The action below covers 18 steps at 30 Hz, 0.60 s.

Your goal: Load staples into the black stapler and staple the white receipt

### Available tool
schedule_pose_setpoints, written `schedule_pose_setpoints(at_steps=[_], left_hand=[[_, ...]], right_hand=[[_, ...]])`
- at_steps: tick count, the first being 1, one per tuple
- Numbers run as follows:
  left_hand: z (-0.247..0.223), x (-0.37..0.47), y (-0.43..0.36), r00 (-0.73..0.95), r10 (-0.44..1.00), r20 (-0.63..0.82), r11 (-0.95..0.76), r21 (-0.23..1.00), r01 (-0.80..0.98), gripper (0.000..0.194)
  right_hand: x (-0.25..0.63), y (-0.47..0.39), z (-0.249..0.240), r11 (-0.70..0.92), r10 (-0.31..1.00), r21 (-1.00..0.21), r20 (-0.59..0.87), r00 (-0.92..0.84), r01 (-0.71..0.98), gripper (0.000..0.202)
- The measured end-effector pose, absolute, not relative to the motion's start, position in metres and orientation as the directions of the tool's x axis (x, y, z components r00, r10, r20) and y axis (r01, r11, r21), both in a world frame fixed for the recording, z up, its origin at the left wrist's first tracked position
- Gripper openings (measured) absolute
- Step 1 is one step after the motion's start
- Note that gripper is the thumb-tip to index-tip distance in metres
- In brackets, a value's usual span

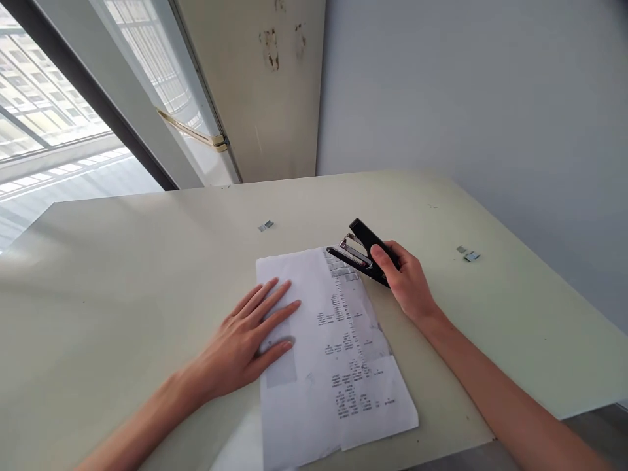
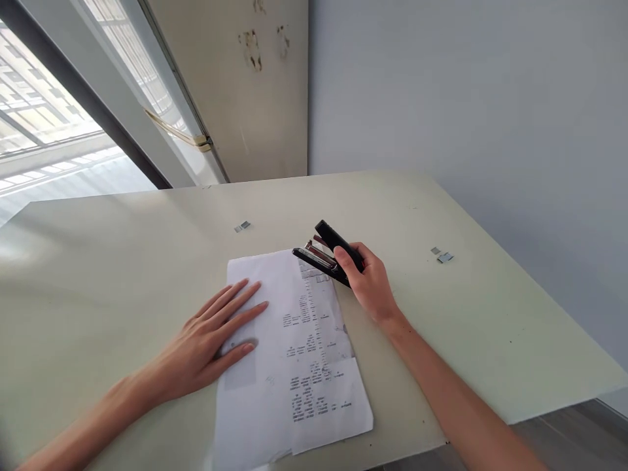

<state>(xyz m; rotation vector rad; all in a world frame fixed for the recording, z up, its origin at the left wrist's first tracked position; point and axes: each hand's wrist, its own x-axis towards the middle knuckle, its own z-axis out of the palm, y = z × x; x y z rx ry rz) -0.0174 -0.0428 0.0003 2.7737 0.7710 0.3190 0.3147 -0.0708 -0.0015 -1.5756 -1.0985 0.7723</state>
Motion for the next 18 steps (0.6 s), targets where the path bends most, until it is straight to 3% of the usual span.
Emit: schedule_pose_setpoints(at_steps=[11,18], left_hand=[[-0.016,0.144,0.027,0.882,0.412,0.229,-0.883,0.341,0.323,0.042],[-0.023,0.169,0.041,0.881,0.354,0.313,-0.914,0.316,0.254,0.040]], right_hand=[[0.313,-0.073,0.011,-0.045,0.891,-0.952,0.098,0.443,0.302,0.043],[0.314,-0.070,0.009,-0.031,0.889,-0.946,0.121,0.442,0.322,0.043]])
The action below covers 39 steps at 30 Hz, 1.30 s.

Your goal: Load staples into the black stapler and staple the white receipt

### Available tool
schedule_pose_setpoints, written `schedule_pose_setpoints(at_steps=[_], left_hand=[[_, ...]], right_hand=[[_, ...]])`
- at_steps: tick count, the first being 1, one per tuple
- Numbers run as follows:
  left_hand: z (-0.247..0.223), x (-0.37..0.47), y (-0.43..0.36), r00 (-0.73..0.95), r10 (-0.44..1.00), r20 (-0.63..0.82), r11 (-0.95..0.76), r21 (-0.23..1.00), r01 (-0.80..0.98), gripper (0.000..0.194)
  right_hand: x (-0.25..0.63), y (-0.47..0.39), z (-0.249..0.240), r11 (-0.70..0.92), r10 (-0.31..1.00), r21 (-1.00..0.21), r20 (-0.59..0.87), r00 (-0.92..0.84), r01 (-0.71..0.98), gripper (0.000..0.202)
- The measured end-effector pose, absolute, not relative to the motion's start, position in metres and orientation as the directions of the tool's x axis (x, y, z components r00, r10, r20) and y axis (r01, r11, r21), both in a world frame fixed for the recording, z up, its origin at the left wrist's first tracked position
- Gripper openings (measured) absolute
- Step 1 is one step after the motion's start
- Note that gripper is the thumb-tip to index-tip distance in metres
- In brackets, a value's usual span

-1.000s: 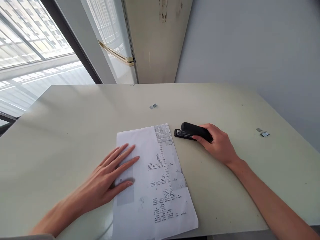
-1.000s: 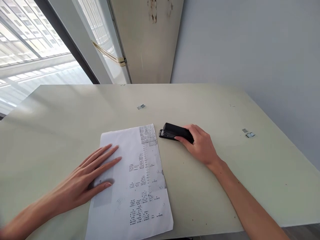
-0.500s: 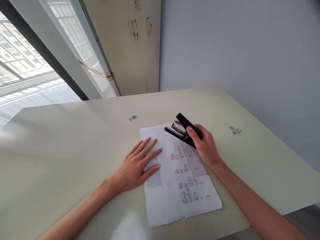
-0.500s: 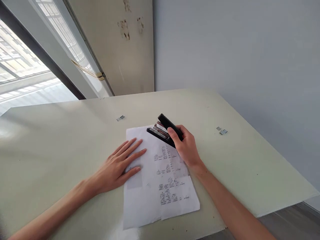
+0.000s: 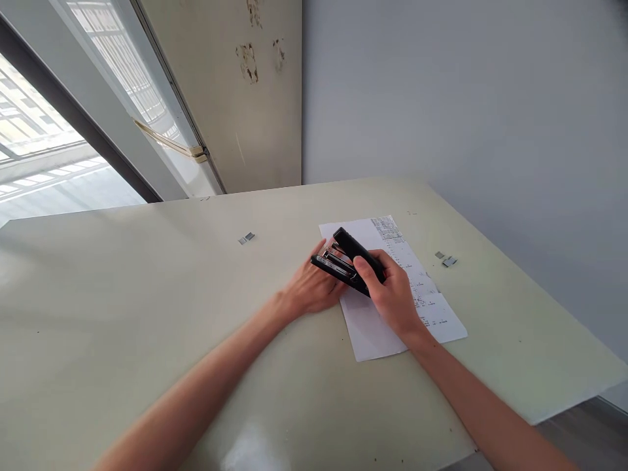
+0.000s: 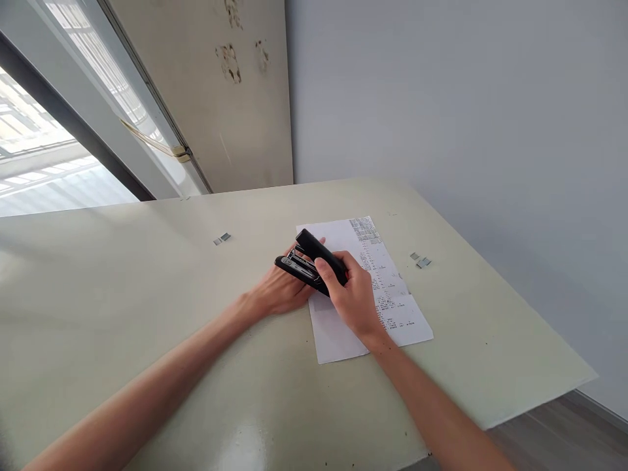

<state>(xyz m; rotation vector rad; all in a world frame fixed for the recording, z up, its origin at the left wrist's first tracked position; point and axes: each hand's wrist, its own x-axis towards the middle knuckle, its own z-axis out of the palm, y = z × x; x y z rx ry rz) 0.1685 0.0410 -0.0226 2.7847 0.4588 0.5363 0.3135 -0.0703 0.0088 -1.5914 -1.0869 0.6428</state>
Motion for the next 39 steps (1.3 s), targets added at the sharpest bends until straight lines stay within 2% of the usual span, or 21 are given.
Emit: schedule_pose_setpoints(at_steps=[5,8,11,15,19,24,26,32,36,39], left_hand=[[-0.011,0.136,0.020,0.896,0.342,0.282,-0.909,0.340,0.240,0.042],[-0.006,0.101,0.003,0.904,0.347,0.251,-0.908,0.332,0.257,0.052],[-0.004,0.062,-0.013,0.873,0.427,0.236,-0.876,0.347,0.335,0.049],[0.001,0.017,-0.031,0.757,0.607,0.241,-0.753,0.478,0.452,0.033],[0.006,-0.013,-0.038,0.562,0.795,0.228,-0.564,0.619,0.546,0.026],[0.006,-0.032,-0.022,0.340,0.919,0.201,-0.344,0.831,0.437,0.031],[0.005,-0.037,-0.016,0.295,0.939,0.179,-0.287,0.879,0.380,0.033],[0.002,-0.048,-0.012,0.177,0.979,0.101,-0.159,0.922,0.353,0.032],[-0.001,-0.047,-0.015,0.141,0.985,0.104,-0.144,0.939,0.313,0.026],[0.000,-0.046,-0.015,0.143,0.985,0.098,-0.138,0.943,0.304,0.026]], right_hand=[[0.314,-0.072,0.009,0.003,0.882,-0.942,0.161,0.444,0.335,0.041],[0.314,-0.072,0.008,-0.007,0.891,-0.939,0.149,0.428,0.343,0.040],[0.314,-0.073,0.006,0.009,0.923,-0.921,0.157,0.351,0.389,0.038],[0.308,-0.074,0.005,0.091,0.970,-0.886,0.183,0.162,0.455,0.031],[0.289,-0.068,0.008,0.190,0.978,-0.846,0.208,-0.021,0.498,0.029],[0.249,-0.047,0.011,0.274,0.957,-0.844,0.192,-0.217,0.460,0.029],[0.235,-0.041,0.009,0.283,0.948,-0.852,0.179,-0.262,0.441,0.027],[0.223,-0.043,0.003,0.223,0.961,-0.867,0.117,-0.252,0.446,0.028],[0.230,-0.050,-0.001,0.140,0.989,-0.898,0.105,-0.105,0.416,0.037],[0.234,-0.052,-0.003,0.094,0.996,-0.893,0.082,-0.045,0.440,0.035]])
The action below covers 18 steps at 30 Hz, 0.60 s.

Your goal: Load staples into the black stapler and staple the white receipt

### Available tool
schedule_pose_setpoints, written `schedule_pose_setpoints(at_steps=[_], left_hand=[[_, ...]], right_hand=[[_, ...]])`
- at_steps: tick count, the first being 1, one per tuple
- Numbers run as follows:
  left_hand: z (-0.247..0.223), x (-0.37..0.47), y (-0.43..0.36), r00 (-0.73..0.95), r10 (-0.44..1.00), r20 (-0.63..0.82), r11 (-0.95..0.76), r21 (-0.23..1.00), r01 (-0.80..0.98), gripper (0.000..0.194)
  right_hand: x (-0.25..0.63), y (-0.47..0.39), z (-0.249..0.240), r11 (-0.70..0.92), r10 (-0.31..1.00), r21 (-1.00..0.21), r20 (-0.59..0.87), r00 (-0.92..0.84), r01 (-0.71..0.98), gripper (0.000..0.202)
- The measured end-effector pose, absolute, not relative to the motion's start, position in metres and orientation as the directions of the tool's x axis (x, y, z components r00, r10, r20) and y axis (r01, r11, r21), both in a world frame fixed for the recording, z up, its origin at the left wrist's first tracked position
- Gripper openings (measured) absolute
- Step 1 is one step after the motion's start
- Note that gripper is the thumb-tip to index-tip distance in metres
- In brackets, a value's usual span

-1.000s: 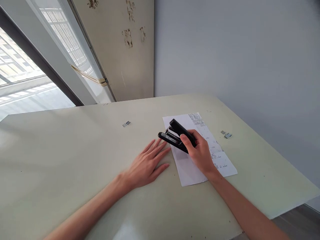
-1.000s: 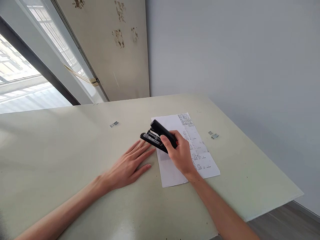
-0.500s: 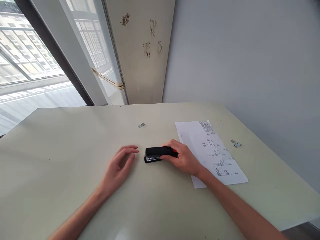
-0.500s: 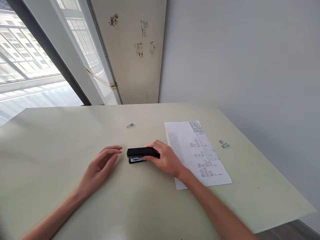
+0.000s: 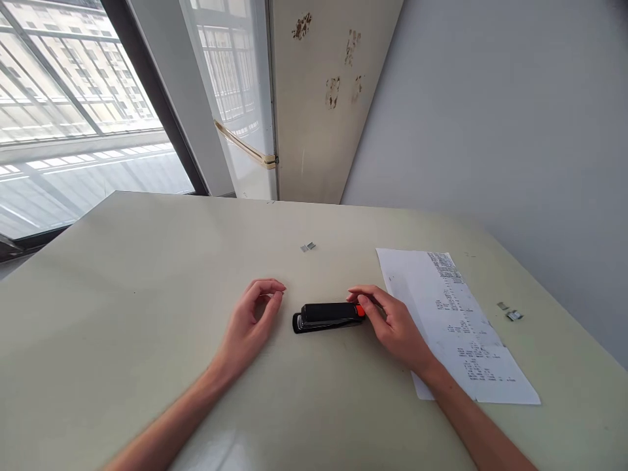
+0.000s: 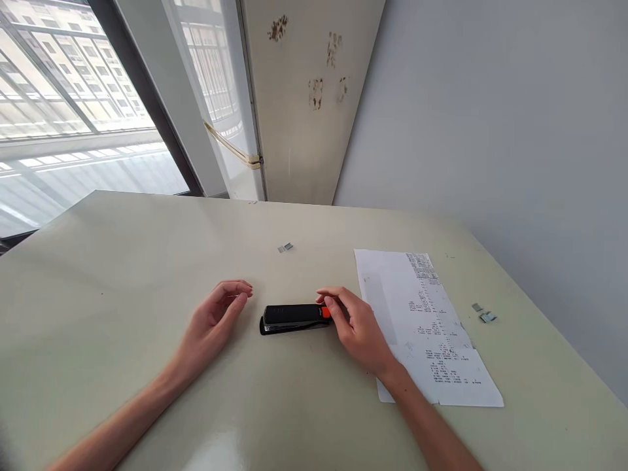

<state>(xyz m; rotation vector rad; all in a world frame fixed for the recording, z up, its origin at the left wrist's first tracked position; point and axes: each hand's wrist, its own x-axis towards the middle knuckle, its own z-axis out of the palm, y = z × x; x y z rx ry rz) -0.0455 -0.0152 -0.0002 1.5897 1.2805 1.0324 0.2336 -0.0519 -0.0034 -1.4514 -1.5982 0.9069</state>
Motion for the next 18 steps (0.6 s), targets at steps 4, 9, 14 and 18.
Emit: schedule_pose_setpoints(at_steps=[4,9,14,18], left_hand=[[0.002,-0.046,-0.016,0.136,0.987,0.084,-0.120,0.953,0.279,0.027],[0.004,-0.045,-0.016,0.083,0.994,0.067,-0.087,0.959,0.268,0.028],[0.006,-0.051,-0.012,-0.090,0.991,0.103,-0.076,0.961,0.268,0.036],[0.004,-0.057,-0.007,-0.116,0.992,0.046,-0.028,0.988,0.152,0.045]], right_hand=[[0.234,-0.053,-0.004,0.069,0.998,-0.876,0.053,-0.046,0.476,0.034],[0.234,-0.055,-0.007,0.105,0.993,-0.885,0.073,-0.089,0.454,0.030],[0.233,-0.056,-0.008,0.127,0.992,-0.896,0.115,-0.053,0.426,0.024],[0.231,-0.057,-0.010,0.161,0.987,-0.843,0.128,-0.100,0.514,0.029]])
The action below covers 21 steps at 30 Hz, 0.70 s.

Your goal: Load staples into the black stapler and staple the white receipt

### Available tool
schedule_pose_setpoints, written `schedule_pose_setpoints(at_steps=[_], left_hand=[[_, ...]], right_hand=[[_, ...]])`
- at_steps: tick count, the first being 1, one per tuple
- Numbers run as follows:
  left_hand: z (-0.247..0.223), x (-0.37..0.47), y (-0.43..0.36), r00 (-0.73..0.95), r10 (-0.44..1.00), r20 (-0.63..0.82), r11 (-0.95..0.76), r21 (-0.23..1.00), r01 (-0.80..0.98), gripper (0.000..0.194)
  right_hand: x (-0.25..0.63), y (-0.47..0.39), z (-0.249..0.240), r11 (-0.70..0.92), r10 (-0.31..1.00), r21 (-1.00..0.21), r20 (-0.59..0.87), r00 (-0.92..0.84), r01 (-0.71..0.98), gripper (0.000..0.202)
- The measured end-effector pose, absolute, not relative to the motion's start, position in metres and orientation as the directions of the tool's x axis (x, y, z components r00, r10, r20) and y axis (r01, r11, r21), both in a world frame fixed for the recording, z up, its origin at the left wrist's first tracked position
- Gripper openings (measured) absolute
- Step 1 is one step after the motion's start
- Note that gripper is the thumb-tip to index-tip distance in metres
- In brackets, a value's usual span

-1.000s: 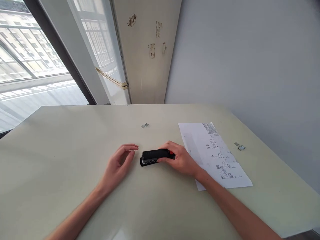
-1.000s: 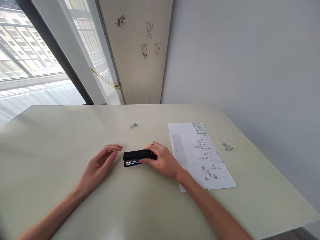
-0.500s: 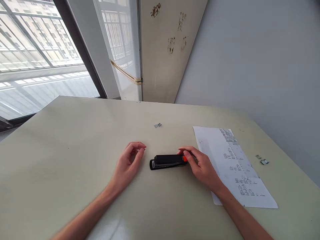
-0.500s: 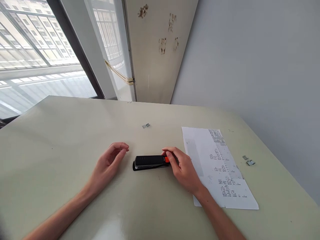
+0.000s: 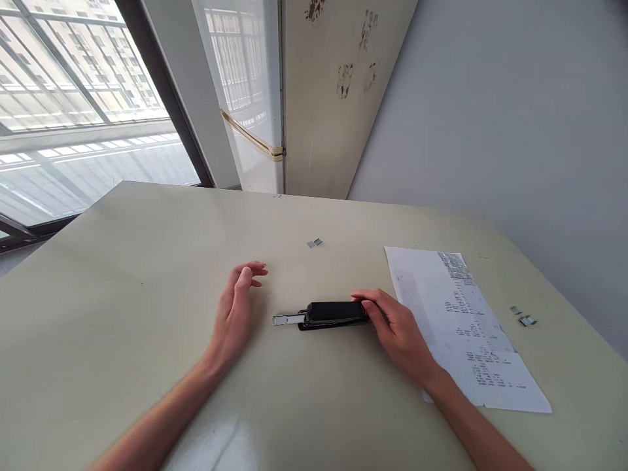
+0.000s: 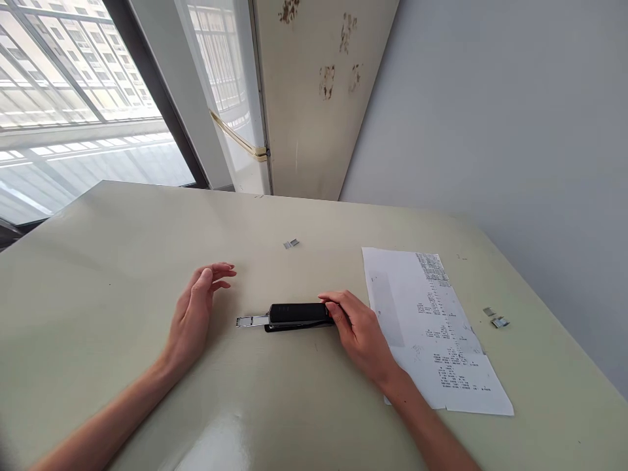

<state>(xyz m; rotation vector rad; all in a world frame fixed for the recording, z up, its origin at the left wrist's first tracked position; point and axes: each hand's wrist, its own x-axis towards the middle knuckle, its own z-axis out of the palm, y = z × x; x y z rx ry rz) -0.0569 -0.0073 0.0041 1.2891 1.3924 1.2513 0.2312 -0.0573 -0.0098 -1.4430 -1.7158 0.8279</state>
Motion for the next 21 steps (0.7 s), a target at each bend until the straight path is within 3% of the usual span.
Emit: schedule_pose_setpoints(at_steps=[4,6,9,12,14,17,19,21], left_hand=[[0.002,-0.055,-0.005,-0.002,1.000,0.004,-0.004,1.000,-0.003,0.046],[0.003,-0.053,-0.005,0.065,0.997,-0.028,0.033,0.996,-0.080,0.046],[0.004,-0.051,-0.005,0.092,0.993,-0.078,0.094,0.978,-0.186,0.041],[0.007,-0.050,-0.004,0.085,0.988,-0.133,0.154,0.928,-0.340,0.032],[0.011,-0.048,-0.003,0.138,0.961,-0.239,0.276,0.825,-0.493,0.028],[0.018,-0.041,-0.006,0.256,0.853,-0.456,0.494,0.544,-0.678,0.028],[0.023,-0.036,-0.010,0.307,0.783,-0.541,0.553,0.379,-0.742,0.028],[0.026,-0.031,-0.014,0.333,0.754,-0.567,0.560,0.289,-0.776,0.028]], right_hand=[[0.228,-0.060,-0.009,0.244,0.966,-0.772,0.137,-0.221,0.587,0.028],[0.224,-0.061,-0.005,0.214,0.973,-0.776,0.116,-0.200,0.593,0.027],[0.219,-0.064,0.005,-0.001,0.993,-0.866,-0.059,-0.101,0.500,0.033],[0.215,-0.066,0.014,-0.285,0.937,-0.919,-0.327,-0.123,0.274,0.041],[0.214,-0.066,0.017,-0.390,0.892,-0.910,-0.411,-0.189,0.140,0.044],[0.212,-0.068,0.015,-0.466,0.840,-0.885,-0.442,-0.315,0.001,0.051],[0.210,-0.069,0.012,-0.517,0.799,-0.853,-0.450,-0.398,-0.073,0.058],[0.207,-0.070,0.010,-0.572,0.759,-0.810,-0.461,-0.460,-0.131,0.058]])
